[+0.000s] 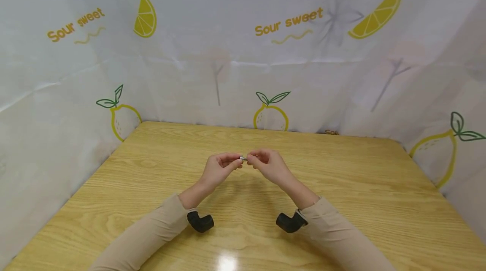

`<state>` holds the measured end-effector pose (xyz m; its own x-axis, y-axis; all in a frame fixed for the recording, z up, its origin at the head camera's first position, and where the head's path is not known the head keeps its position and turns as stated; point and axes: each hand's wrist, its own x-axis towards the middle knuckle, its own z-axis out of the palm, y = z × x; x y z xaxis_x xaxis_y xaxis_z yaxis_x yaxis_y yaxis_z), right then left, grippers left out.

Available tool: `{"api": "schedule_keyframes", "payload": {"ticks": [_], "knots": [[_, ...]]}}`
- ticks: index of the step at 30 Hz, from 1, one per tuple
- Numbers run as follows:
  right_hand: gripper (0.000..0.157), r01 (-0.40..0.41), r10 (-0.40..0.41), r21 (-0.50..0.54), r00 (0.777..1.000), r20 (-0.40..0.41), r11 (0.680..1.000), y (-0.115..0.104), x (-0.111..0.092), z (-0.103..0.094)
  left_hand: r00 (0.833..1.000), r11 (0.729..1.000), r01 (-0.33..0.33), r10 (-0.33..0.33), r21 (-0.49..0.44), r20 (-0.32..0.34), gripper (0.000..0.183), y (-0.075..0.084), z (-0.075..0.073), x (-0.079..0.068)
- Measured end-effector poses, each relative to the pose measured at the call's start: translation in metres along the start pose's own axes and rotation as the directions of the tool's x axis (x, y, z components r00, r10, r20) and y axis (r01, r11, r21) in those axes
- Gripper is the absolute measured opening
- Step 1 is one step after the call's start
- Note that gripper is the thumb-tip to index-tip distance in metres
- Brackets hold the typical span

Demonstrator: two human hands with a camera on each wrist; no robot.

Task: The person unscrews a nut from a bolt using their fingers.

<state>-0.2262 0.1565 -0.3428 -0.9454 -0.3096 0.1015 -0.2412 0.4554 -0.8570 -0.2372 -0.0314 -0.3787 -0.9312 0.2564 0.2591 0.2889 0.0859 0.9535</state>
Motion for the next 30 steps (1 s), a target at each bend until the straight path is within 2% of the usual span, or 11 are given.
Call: {"api": "schedule_keyframes", "payload": {"ticks": [5,10,16,21,26,30], "knots": [[0.030,0.006,-0.006,-0.003,1.000,-0.020,1.000,0.002,0.000,0.000,1.000,1.000,0.006,-0.006,-0.005,-0.008,0.025,0.001,0.000,0.000],[0.038,0.032,-0.032,-0.004,0.999,-0.030,0.999,0.003,0.000,0.000,1.000,1.000,0.009,-0.009,-0.012,-0.011,0.025,0.001,0.001,0.000],[0.039,-0.026,0.026,-0.020,1.000,0.014,0.999,0.001,0.000,0.000,1.000,1.000,0.010,-0.010,-0.003,-0.003,0.025,0.003,0.000,0.000],[0.030,-0.011,0.011,-0.007,1.000,-0.007,1.000,0.002,0.000,0.000,1.000,1.000,0.011,-0.011,0.003,0.007,0.024,0.019,-0.001,-0.005],[0.038,0.025,-0.025,0.006,1.000,-0.003,1.000,0.001,0.000,-0.001,1.000,1.000,0.015,-0.015,-0.008,0.011,0.024,0.029,-0.001,-0.009],[0.040,0.000,0.000,-0.014,1.000,0.031,1.000,0.001,0.000,-0.001,1.000,1.000,0.014,-0.014,-0.019,0.005,0.024,0.031,0.000,-0.011]]}}
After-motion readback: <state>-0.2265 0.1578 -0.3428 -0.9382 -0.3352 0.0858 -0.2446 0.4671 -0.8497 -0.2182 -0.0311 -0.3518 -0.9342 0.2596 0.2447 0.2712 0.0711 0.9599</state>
